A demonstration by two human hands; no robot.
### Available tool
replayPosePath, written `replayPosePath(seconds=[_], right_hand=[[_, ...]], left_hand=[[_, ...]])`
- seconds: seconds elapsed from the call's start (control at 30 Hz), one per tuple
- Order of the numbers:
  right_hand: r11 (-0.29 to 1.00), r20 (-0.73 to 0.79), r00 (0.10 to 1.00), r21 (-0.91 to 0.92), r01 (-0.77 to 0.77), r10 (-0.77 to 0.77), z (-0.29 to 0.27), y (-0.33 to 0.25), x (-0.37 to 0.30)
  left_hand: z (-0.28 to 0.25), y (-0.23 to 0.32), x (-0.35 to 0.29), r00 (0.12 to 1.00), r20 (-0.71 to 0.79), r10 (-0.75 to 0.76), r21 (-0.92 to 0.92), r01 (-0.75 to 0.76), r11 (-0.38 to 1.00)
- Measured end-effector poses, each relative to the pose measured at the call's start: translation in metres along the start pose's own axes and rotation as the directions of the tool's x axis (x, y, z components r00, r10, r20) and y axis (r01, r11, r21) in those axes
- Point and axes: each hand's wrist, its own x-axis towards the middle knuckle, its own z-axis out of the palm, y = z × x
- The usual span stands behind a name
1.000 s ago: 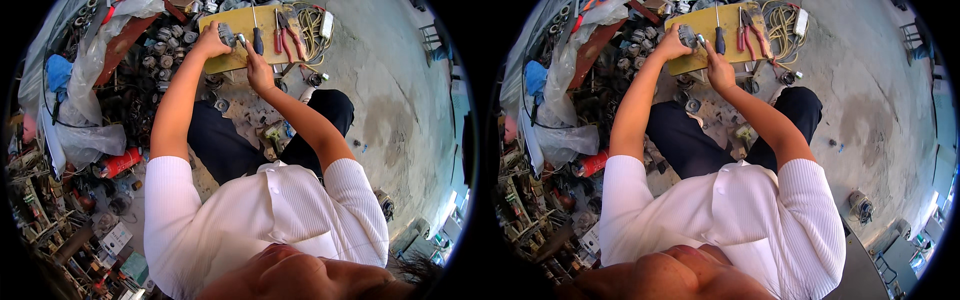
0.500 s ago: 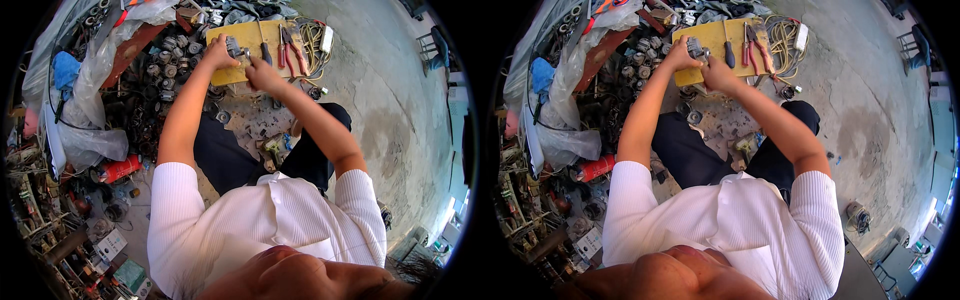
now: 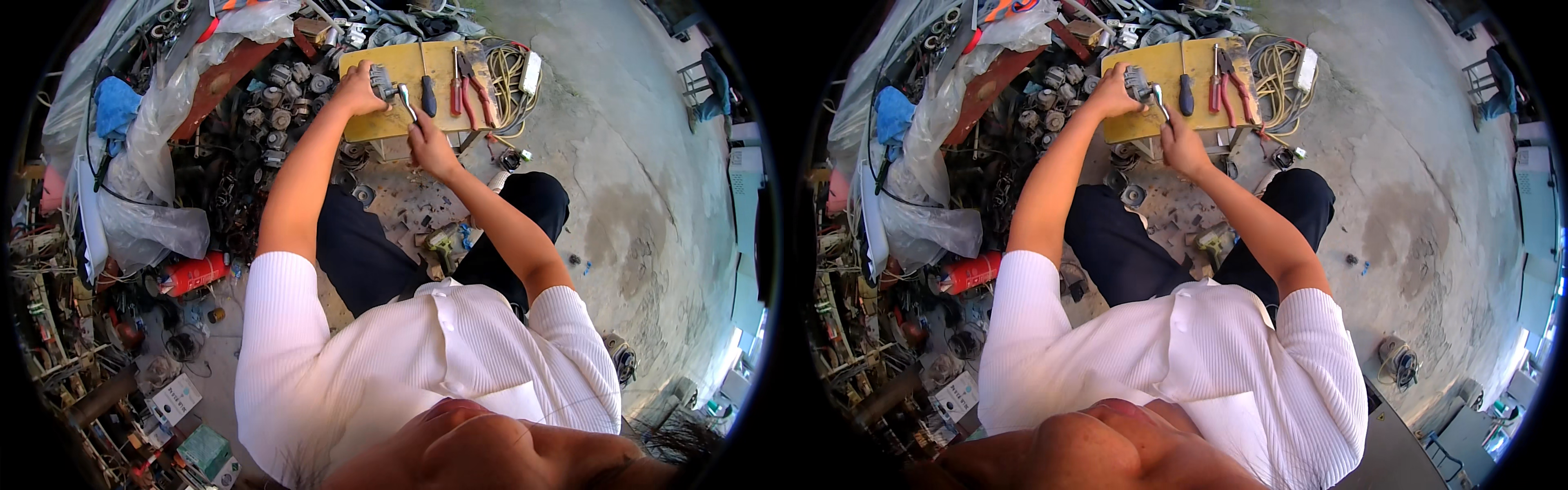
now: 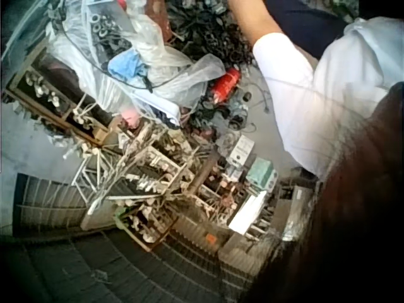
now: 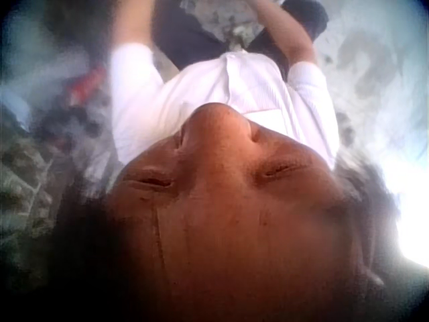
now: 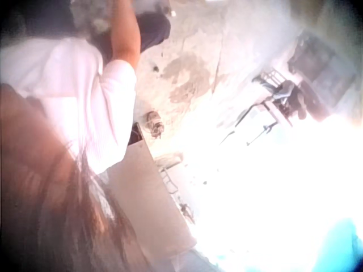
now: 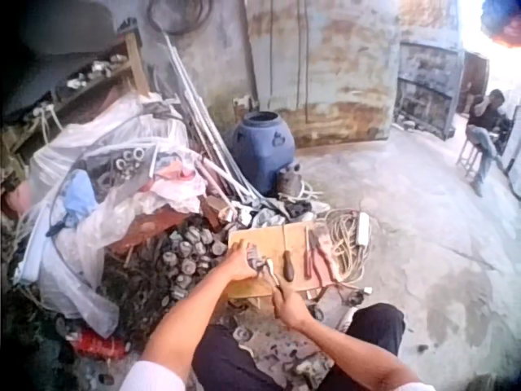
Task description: The person uses a screwdriver and a wrench to disassemble and work on a metal appliance motor part on a small table, turning it over and handling various small components.
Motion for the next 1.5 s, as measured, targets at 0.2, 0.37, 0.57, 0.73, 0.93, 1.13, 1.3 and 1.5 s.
replayPosePath(seconds=[0.2, 0.37, 0.57, 0.73, 0.93, 1.13, 1.3, 1.5], right_hand=[[0.971, -0.316, 0.926, 0.054, 0.233, -0.205, -0.037, -0.004, 0.001], [0.998, -0.136, 0.989, -0.015, 0.063, -0.065, -0.069, 0.0, -0.037], [0.984, -0.146, 0.984, -0.158, 0.078, -0.101, -0.058, 0.014, -0.03], [0.986, -0.147, 0.981, -0.119, 0.113, -0.13, -0.046, 0.01, -0.006], [0.991, -0.186, 0.975, -0.076, 0.107, -0.12, -0.052, 0.013, 0.012], [0.986, -0.121, 0.982, -0.097, 0.137, -0.149, -0.051, 0.0, 0.022], [0.993, -0.016, 0.996, -0.09, 0.082, -0.084, -0.062, -0.012, 0.02], [0.983, 0.185, 0.968, -0.092, -0.158, 0.172, -0.076, -0.063, 0.022]], left_hand=[[0.001, -0.009, -0.003, 0.96, 0.268, 0.08, -0.298, 0.003, 0.954], [-0.023, 0.018, 0.001, 0.903, 0.429, 0.03, -0.337, 0.129, 0.932], [-0.021, 0.003, 0.026, 0.946, 0.324, 0.009, -0.361, 0.115, 0.925], [-0.023, -0.019, 0.041, 0.961, 0.276, -0.036, -0.241, 0.106, 0.965], [-0.041, 0.042, -0.005, 0.991, 0.125, -0.041, 0.181, 0.018, 0.983], [-0.022, 0.044, -0.016, 0.994, 0.046, -0.099, 0.413, 0.072, 0.908], [-0.021, 0.046, -0.016, 0.994, 0.06, -0.089, 0.394, 0.058, 0.917], [-0.026, 0.043, -0.009, 0.99, 0.138, -0.038, 0.425, -0.025, 0.905]])
